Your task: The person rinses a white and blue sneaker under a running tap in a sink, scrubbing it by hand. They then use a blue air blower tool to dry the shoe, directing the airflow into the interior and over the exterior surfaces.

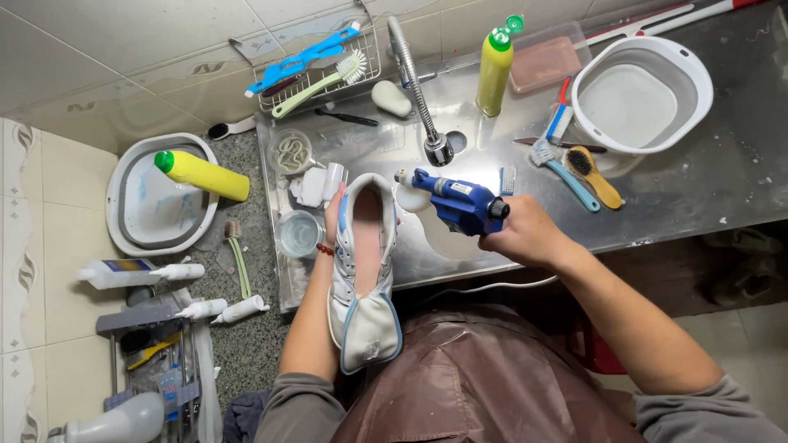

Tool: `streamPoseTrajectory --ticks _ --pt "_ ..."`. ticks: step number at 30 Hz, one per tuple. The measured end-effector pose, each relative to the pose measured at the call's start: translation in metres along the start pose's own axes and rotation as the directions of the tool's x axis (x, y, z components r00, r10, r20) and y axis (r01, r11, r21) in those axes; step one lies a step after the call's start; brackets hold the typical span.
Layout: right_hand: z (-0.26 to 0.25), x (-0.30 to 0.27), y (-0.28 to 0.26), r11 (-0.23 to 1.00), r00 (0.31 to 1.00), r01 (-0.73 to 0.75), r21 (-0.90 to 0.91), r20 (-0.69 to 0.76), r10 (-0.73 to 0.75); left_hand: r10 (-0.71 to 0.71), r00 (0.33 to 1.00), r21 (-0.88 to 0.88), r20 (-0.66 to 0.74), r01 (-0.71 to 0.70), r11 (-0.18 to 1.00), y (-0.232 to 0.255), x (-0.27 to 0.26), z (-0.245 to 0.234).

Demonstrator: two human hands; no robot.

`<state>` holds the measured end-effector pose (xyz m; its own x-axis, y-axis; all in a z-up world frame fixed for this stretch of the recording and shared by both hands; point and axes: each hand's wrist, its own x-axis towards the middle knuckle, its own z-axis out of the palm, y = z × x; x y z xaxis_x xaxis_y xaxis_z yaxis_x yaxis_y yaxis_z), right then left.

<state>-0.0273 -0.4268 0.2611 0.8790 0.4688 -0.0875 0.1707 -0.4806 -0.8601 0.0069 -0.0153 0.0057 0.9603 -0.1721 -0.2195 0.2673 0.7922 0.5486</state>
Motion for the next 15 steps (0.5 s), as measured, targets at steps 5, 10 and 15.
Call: streamPoseTrajectory --ticks 5,10,15 --pt "-0.009 0.003 -0.015 0.997 0.998 0.007 -0.076 0.056 -0.003 0.042 0.999 0.106 -0.025 -0.039 0.994 0.026 -0.007 0.057" --pt "-0.005 0.014 -0.023 0.992 0.997 0.022 -0.126 0.083 -0.012 -0.087 0.989 0.100 -0.122 0.100 0.990 0.049 -0.025 0.124" --pt "0.007 0.032 -0.017 0.978 0.995 0.018 -0.207 0.101 0.003 -0.103 0.965 0.255 -0.240 0.166 0.953 0.066 -0.024 0.137"
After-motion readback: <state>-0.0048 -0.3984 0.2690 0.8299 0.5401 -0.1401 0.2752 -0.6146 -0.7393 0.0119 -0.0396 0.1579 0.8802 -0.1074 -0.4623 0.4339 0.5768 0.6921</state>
